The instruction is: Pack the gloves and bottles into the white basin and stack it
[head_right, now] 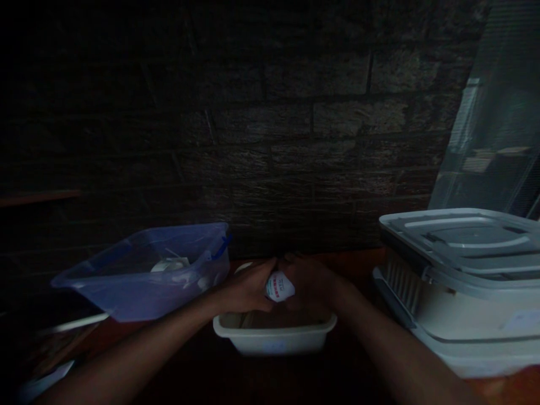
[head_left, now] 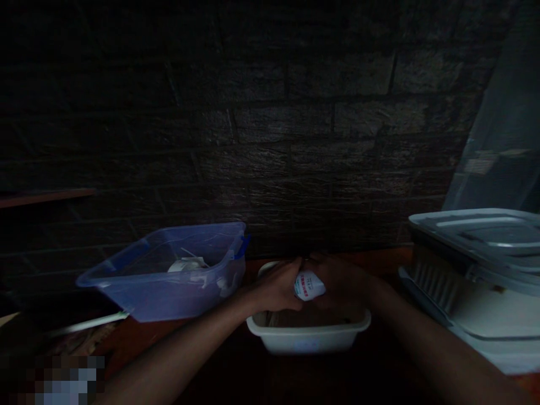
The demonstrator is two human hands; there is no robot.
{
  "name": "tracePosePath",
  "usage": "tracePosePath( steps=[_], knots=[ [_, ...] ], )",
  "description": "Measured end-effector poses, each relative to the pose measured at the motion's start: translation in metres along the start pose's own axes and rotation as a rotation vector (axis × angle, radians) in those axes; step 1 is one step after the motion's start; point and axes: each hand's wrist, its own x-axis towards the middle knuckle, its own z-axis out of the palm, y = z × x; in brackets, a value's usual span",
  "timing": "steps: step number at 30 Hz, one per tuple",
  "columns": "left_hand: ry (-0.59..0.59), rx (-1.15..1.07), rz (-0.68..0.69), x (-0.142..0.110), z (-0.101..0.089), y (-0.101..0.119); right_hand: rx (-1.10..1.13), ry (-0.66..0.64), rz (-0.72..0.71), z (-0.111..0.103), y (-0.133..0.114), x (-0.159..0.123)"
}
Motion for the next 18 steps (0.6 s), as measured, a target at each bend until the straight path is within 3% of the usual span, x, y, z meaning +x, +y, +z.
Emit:
tracePosePath(
  steps=[7, 18],
  knots=[
    [-0.061, 0.138, 0.090, -0.003, 0.001, -0.011, 0.137, 0.040, 0.024, 0.021, 0.016, -0.004],
    [-0.181, 0.480, 0.116, -0.006, 0.015, -0.018, -0.014, -0.011, 0.055, 0.021, 0.002, -0.001]
  ],
)
